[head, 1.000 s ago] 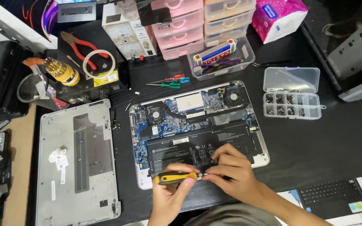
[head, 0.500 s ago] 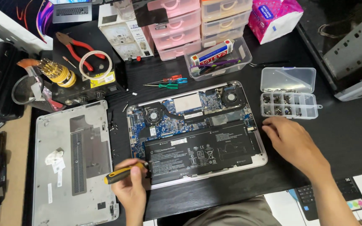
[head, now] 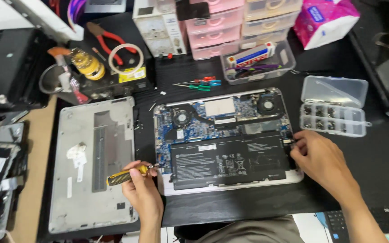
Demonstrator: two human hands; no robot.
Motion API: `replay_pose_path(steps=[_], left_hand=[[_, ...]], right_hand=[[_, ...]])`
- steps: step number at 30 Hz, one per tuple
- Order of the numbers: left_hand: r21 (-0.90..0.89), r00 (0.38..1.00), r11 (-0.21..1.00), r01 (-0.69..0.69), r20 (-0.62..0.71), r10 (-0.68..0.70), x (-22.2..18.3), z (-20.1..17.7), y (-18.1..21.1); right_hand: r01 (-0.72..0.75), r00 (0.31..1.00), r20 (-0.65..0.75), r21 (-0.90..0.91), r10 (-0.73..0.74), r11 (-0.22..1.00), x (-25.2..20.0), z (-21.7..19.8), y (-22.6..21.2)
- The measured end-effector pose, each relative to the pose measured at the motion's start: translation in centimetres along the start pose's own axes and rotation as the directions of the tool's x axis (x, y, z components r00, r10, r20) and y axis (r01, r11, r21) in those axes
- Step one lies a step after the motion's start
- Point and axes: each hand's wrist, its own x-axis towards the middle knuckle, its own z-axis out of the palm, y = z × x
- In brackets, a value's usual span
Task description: Removing a battery from a laptop using a screwdriver
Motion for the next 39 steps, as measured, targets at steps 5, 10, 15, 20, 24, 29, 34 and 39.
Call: replay_pose_path(steps=[5, 10, 15, 20, 24, 29, 34, 39], left_hand=[[-0.108, 0.997, 0.993, -0.046, -0.069, 0.038, 0.1, -0.3, 0.8], [-0.122, 0.995, 0.989, -0.08, -0.061, 0.073, 0.3, -0.5, 0.5], [-0.171, 0.998, 0.985, 0.006, -0.061, -0.017, 0.4, -0.6, 0.3], [-0.216, 0.999, 0.976, -0.014, -0.041, 0.005, 0.4, -0.7, 0.0], [-0.083, 0.999, 0.996, 0.018, -0.043, -0.022, 0.1, -0.1, 1.1], [0.271, 0.97, 0.943, -0.194, 0.197, 0.143, -1.3, -0.4, 3.5], [0.639, 0.831, 0.669, -0.379, 0.553, -0.057, -3.6, 0.2, 6.0], [0.645, 0.654, 0.501, -0.577, 0.733, -0.189, -7.6, 1.9, 4.4]], right_hand=[[-0.035, 0.999, -0.005, -0.057, 0.034, 0.998, 0.5, 0.7, 0.3], [-0.034, 0.999, -0.02, -0.031, 0.033, 0.999, 1.2, 1.2, 1.1], [-0.014, 0.999, -0.046, -0.019, 0.013, 1.0, 1.6, 1.7, 1.3], [-0.025, 0.999, -0.025, -0.055, 0.024, 0.998, 1.4, 1.6, 0.7], [0.007, 0.999, -0.034, -0.077, -0.009, 0.997, 1.3, 1.5, 0.7], [-0.015, 1.0, -0.021, -0.083, 0.013, 0.996, 1.1, 1.0, 0.1], [0.022, 0.999, -0.043, -0.107, -0.026, 0.994, 1.8, 1.7, 1.1], [0.028, 0.998, -0.049, -0.127, -0.034, 0.991, 1.9, 1.9, 1.3]])
